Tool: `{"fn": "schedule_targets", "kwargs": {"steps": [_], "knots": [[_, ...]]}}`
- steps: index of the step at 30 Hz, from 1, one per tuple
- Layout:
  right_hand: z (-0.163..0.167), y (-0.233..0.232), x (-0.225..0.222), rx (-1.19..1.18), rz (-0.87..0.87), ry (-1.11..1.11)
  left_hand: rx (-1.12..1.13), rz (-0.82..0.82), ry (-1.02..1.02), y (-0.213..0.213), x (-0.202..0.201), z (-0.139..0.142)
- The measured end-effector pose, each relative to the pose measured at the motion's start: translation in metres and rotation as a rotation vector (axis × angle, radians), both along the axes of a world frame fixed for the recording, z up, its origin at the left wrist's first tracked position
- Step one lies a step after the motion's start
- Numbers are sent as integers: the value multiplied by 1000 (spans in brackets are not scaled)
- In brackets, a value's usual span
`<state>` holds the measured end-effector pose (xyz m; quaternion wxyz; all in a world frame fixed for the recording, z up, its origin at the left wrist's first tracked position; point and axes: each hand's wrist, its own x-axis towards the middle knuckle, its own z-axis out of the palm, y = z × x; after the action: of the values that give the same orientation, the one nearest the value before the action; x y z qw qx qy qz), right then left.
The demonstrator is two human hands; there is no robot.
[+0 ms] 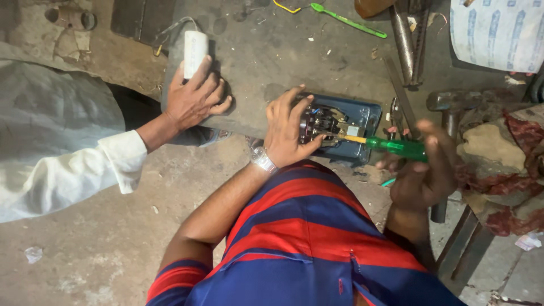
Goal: The person uses a green-handled screwdriver to tighten screws on a small electrical component inside a blue plastic housing. They connect yellow wires to the terminals and adjust the internal parts while another person stands nearby.
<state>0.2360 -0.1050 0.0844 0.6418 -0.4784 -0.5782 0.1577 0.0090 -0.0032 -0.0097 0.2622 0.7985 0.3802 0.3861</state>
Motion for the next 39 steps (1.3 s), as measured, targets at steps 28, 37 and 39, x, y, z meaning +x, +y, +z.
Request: {"fn": "schedule_targets", "kwargs": {"steps": [28, 37, 39], "knots": [[-9, -4, 13, -33, 53, -12, 4, -3, 30, 0, 0, 0], [-24, -17, -9, -208, -19, -169, 16, -50, 31, -1, -6, 3], [-22, -23, -10, -227, -31, -143, 24, -50, 33, 0, -5, 2]]}}
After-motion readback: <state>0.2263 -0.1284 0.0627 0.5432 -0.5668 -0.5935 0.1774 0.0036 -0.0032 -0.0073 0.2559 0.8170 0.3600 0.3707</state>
